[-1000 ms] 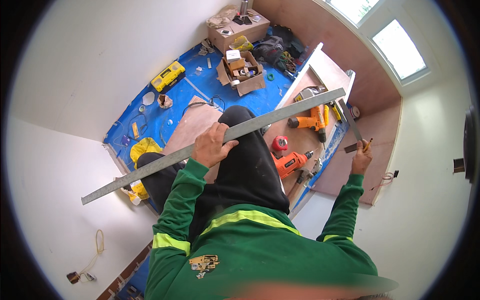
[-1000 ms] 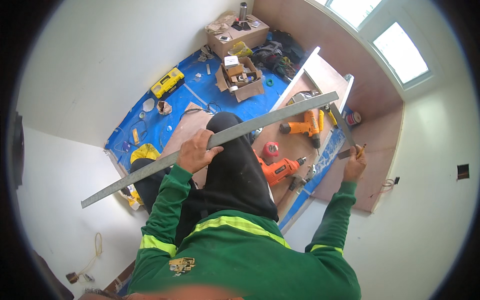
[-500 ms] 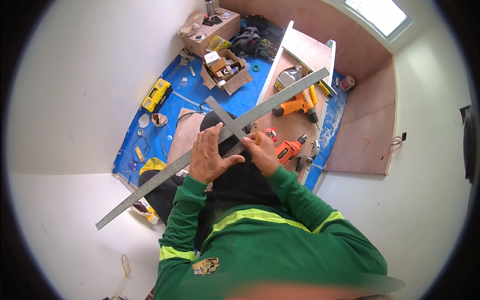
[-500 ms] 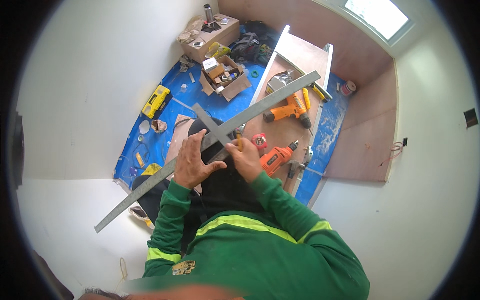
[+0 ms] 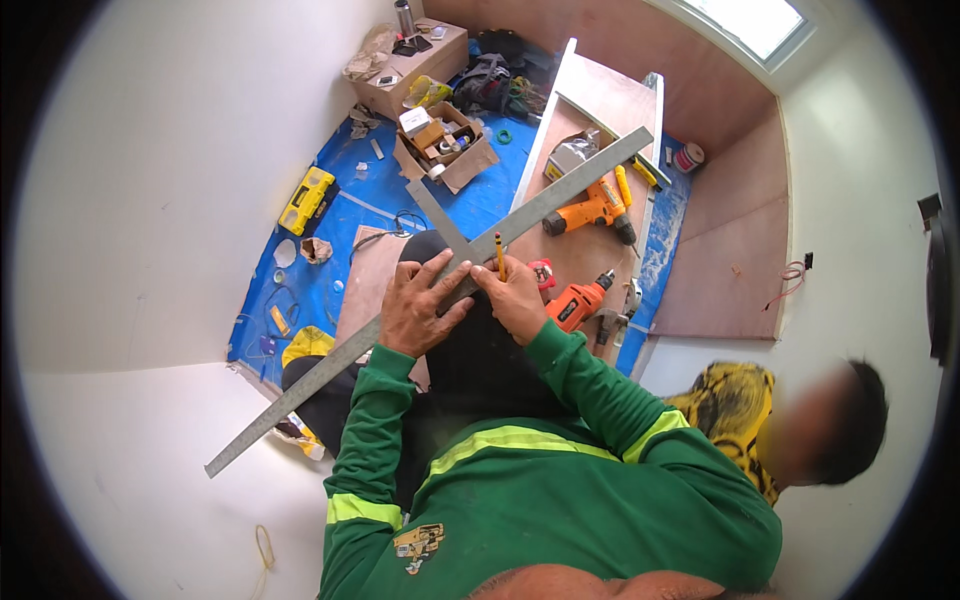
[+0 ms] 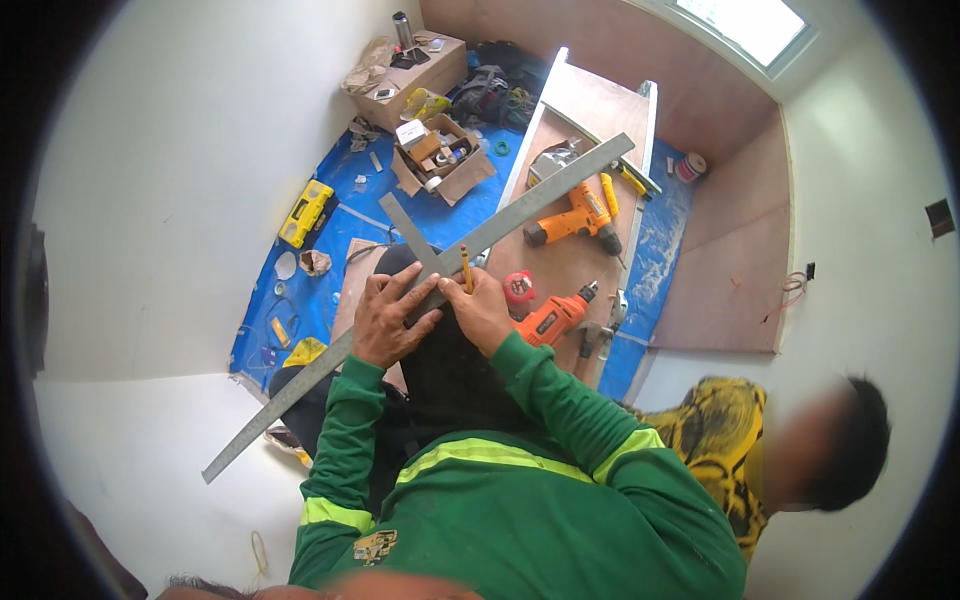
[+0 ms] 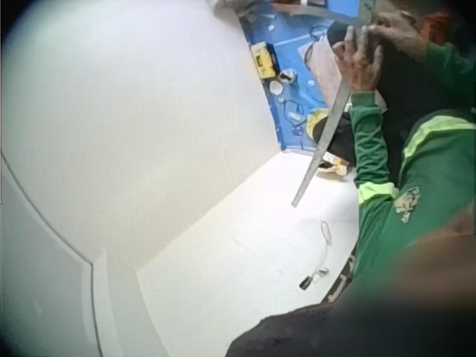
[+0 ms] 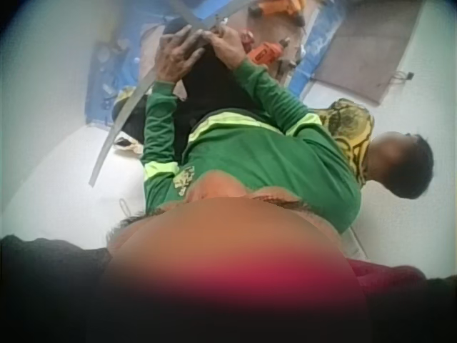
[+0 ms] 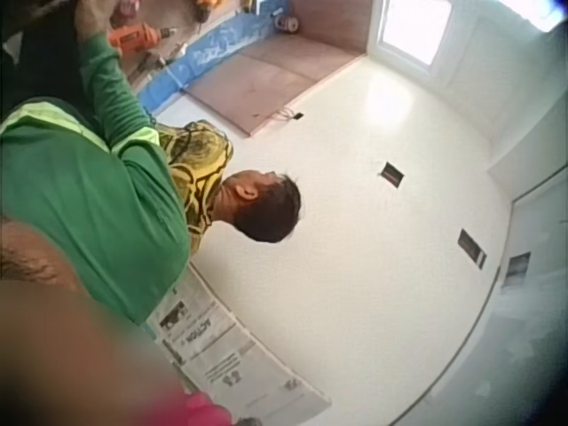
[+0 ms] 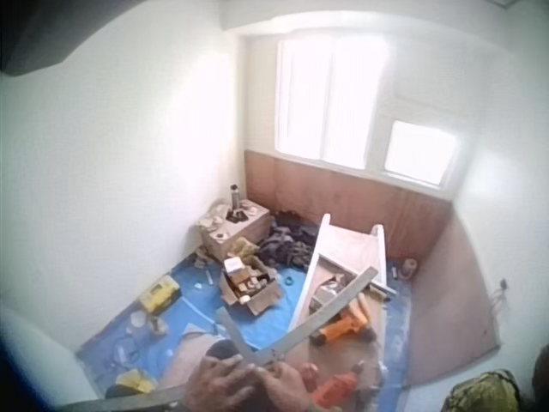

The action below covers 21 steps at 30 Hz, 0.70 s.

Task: The person measures a metal strip with a tape measure and marks it with a pencil. They then use tin snips to cut the strip into smaller pieces while sitting on the floor.

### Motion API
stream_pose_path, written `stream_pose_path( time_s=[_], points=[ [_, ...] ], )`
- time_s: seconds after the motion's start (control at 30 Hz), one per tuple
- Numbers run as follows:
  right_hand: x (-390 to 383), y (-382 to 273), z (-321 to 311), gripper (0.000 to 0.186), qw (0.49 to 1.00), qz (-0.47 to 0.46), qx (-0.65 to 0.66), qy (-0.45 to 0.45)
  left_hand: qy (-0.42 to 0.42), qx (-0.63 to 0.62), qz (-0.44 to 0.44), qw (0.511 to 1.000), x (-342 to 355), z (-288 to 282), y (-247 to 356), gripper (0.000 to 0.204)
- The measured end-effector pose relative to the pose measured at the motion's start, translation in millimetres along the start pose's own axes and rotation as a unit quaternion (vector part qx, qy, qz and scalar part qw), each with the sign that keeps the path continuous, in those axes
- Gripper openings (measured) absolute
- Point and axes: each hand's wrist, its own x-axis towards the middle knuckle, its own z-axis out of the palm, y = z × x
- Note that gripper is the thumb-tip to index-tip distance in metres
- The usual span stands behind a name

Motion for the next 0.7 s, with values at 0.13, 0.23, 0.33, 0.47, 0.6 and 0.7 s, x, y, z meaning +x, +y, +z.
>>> stream_pose_path(
  time_s=[0.13, 0.23, 0.33, 0.47, 0.6, 0.7],
  points=[
    [1, 1, 0, 0.024, 1.000, -0.002, 0.008, -0.006, -0.008, 0.004, 0.009, 1.000, 0, 2, -5, 0.061],
    [2, 2, -1, 0.022, 1.000, 0.010, -0.002, -0.008, -0.005, 0.006, 0.013, 1.000, -1, 2, -7, 0.062],
    [3, 0, -1, 0.021, 1.000, 0.019, -0.003, -0.013, -0.010, 0.006, 0.005, 1.000, -2, 2, -7, 0.062],
    [5, -2, -1, 0.021, 0.999, 0.010, -0.027, -0.013, -0.001, 0.004, 0.008, 1.000, -3, 1, -7, 0.062],
    [5, 7, -2, 0.020, 0.999, 0.013, -0.045, -0.012, 0.001, 0.003, 0.009, 1.000, -3, 1, -8, 0.062],
    [7, 8, -7, 0.028, 0.998, 0.024, -0.038, -0.040, 0.004, 0.004, 0.007, 1.000, -4, 1, -8, 0.061]
  ],
)
